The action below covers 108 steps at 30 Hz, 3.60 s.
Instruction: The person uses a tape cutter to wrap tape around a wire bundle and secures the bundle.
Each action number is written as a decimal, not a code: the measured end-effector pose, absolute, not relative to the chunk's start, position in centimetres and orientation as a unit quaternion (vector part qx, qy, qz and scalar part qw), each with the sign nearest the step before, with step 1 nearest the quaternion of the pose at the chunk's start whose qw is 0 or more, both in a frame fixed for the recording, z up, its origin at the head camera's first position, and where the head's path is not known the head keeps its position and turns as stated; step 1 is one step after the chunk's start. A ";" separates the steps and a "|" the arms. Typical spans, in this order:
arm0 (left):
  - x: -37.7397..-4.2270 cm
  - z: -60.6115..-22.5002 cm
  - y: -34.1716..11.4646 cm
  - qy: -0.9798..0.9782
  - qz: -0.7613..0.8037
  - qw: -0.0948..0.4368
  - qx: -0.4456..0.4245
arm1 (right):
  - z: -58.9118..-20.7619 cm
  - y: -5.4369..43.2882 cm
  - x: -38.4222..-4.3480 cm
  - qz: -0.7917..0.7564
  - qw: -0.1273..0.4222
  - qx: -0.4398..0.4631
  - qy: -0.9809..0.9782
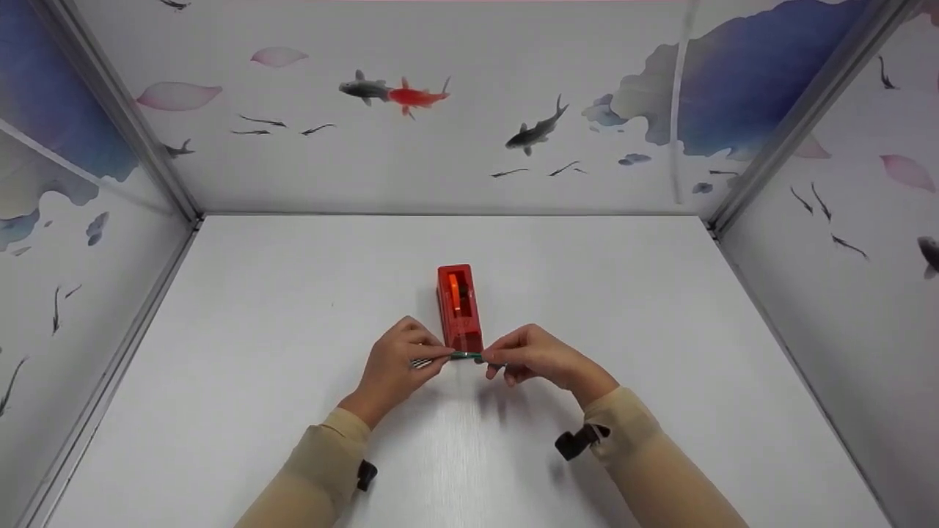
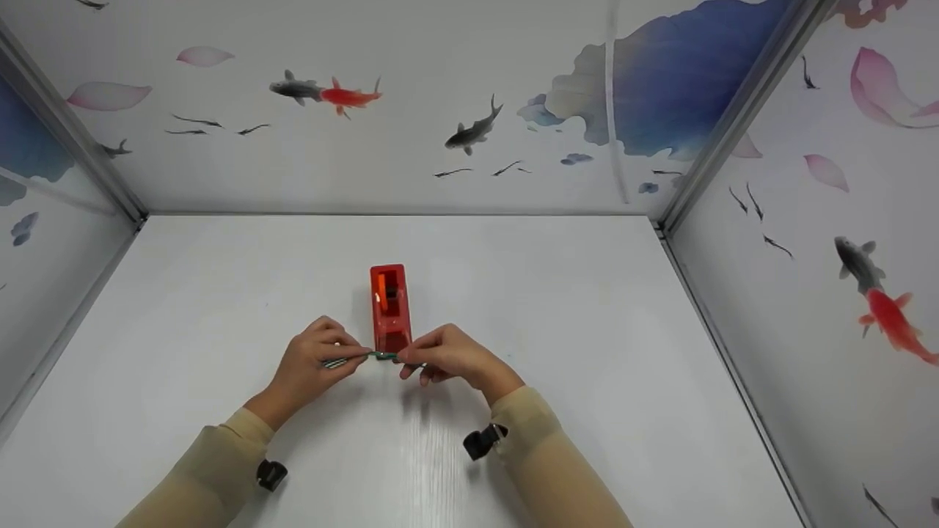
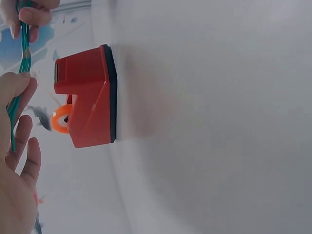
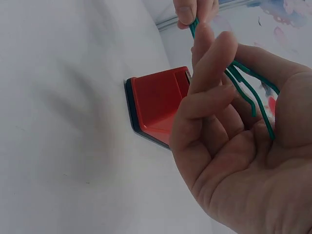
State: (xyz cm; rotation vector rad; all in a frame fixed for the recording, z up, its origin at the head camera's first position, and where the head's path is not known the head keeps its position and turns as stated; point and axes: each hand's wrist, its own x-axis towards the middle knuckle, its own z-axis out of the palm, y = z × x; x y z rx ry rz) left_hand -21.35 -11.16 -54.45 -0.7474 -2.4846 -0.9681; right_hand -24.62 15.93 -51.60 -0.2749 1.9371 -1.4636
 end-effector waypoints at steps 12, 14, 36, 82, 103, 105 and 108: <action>-21.4 -54.5 -11.3 -0.883 -0.357 0.165 -0.256 | -51.9 15.9 -24.4 -0.555 0.295 -0.139 0.765; -21.4 -54.3 -11.3 -0.885 -0.372 0.134 -0.247 | -51.9 15.8 -24.3 -0.545 0.283 -0.142 0.776; -22.5 -53.6 -11.5 -0.811 -0.545 -0.141 -0.160 | -52.7 16.1 -23.9 -0.524 0.184 -0.213 0.804; -21.6 -54.5 -10.1 -0.845 -0.506 -0.011 -0.176 | -53.3 15.1 -23.8 -0.477 0.065 -0.243 0.842; -22.5 -54.0 -9.9 -0.885 -0.429 -0.057 -0.170 | -53.3 14.5 -23.4 -0.299 -0.136 -0.344 0.879; -22.4 -54.0 -9.8 -0.887 -0.425 -0.049 -0.175 | -53.2 14.4 -23.4 -0.298 -0.129 -0.342 0.882; -22.4 -53.9 -9.7 -0.889 -0.413 -0.034 -0.192 | -53.0 14.4 -23.5 -0.295 -0.113 -0.340 0.886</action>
